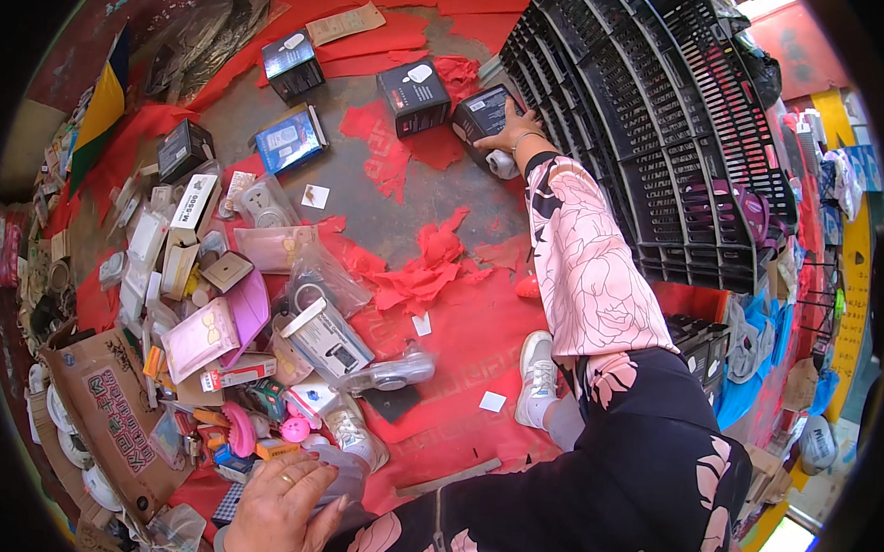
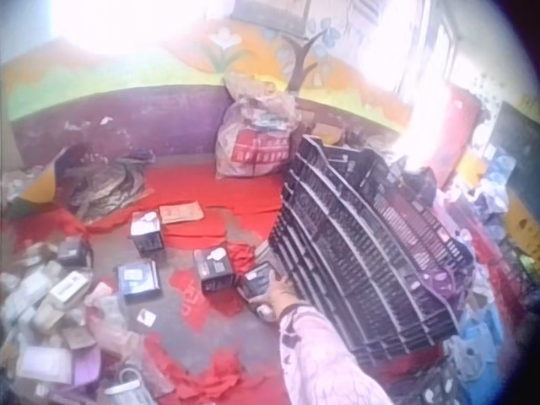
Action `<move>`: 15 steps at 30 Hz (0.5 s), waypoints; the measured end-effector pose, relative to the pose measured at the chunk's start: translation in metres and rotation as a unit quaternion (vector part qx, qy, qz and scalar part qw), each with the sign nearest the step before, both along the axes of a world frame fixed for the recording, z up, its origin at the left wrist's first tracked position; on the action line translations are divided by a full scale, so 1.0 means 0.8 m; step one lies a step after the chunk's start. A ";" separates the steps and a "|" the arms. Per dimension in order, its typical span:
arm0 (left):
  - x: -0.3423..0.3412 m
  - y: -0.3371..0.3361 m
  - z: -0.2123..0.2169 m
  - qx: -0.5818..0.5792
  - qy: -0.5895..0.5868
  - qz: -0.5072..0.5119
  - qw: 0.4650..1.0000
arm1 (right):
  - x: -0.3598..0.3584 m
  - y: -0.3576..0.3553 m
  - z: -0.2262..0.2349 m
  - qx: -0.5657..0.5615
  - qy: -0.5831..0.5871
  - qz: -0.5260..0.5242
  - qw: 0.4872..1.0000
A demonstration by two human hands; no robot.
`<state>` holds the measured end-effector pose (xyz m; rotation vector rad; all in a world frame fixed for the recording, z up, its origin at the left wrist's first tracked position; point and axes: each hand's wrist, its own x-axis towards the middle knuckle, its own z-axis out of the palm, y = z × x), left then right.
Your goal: The person cleans various small boxes using a cloth by hand and then places them into a larger plastic crate.
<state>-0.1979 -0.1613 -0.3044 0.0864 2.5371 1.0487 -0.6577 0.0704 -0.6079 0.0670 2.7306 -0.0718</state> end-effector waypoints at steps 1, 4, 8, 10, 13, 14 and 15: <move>-0.003 -0.001 -0.002 -0.001 0.005 -0.001 1.000 | -0.004 0.002 -0.005 0.000 -0.012 0.004 1.000; 0.003 0.005 -0.003 -0.003 0.017 0.005 1.000 | 0.018 0.006 -0.012 -0.025 0.015 0.008 1.000; 0.024 0.017 -0.002 -0.011 0.059 0.010 0.998 | 0.082 0.034 -0.005 -0.157 -0.033 0.026 0.987; 0.038 0.019 0.002 -0.009 0.062 0.008 0.998 | 0.124 0.056 0.007 -0.250 -0.060 0.050 0.965; 0.067 0.028 -0.002 -0.013 0.146 0.010 0.989 | 0.221 0.065 0.110 -0.362 -0.080 0.131 0.919; 0.075 0.031 -0.006 0.005 0.159 0.044 0.986 | 0.256 0.065 0.161 -0.380 -0.075 0.163 0.907; 0.082 0.034 -0.014 0.023 0.172 0.077 0.982 | 0.288 0.070 0.192 -0.397 -0.071 0.194 0.894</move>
